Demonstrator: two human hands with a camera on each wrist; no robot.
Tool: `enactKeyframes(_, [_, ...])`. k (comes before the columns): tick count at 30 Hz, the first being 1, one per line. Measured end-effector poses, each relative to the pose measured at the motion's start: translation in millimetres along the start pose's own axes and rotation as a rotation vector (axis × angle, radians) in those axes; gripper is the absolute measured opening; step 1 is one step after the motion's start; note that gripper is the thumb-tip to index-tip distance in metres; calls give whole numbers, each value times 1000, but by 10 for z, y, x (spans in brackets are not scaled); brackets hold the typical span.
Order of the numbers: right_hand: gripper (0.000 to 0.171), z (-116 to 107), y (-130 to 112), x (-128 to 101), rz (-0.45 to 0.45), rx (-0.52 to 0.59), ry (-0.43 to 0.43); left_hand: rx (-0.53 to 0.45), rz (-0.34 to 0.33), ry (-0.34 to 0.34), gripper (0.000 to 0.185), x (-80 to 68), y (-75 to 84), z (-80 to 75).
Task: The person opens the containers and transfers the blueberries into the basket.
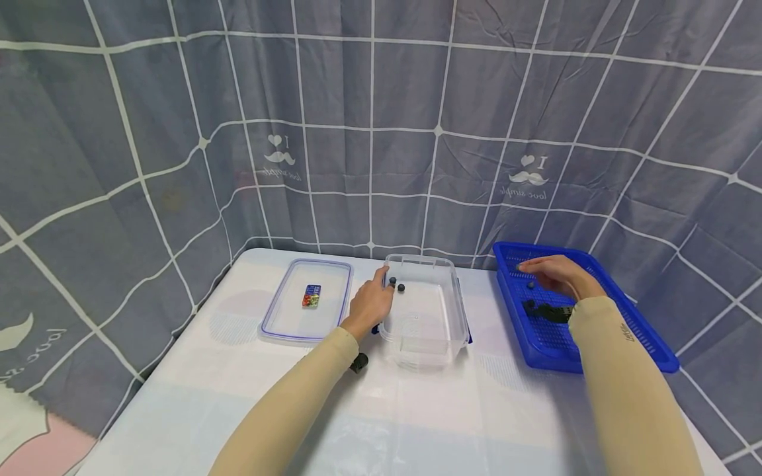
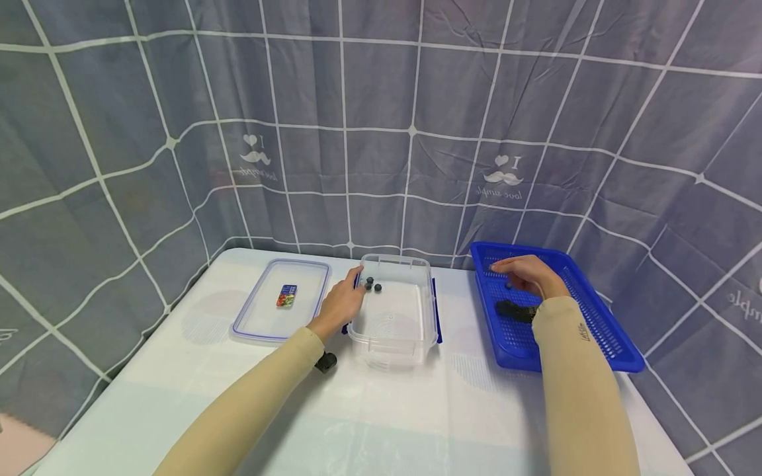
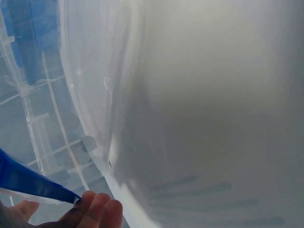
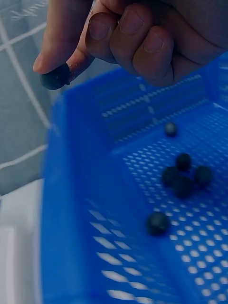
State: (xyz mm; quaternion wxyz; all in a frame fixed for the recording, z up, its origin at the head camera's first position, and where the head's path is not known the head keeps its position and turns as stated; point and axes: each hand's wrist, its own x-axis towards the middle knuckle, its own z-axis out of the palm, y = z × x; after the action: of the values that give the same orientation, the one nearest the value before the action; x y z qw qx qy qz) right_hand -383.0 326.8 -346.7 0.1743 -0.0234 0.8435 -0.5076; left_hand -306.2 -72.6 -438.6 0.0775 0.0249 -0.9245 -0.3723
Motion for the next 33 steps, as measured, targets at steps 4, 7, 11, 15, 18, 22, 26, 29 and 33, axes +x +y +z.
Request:
enactKeyframes(4, [33,-70,164,-12,30,24,-15,-7,-5,2,53,1,-5,0])
enactKeyframes(7, [24,-106,288,-22,51,29,-44,-15,-5,3,53,-6,-5,-2])
enactKeyframes(11, [14,-127,406,-56,87,20,-65,-21,0,2,53,-15,-6,-4])
enactKeyframes(15, [30,-123,470,-94,134,-25,-54,-21,8,-1,53,-17,-8,4])
enactKeyframes(18, [43,-114,512,-113,166,-70,-34,-13,11,-2,53,-15,-13,13])
enactKeyframes(22, [42,-103,552,-131,184,-87,-31,-3,14,-3,53,-8,-16,19])
enactKeyframes(26, [42,-96,563,-130,193,-59,-40,0,13,-1,53,2,-10,12])
enactKeyframes(29, [43,-103,570,-114,197,-35,-39,0,12,-1,53,2,-4,3])
enactKeyframes(33, [44,-126,550,-86,155,-86,-46,3,7,0,53,-1,1,-7])
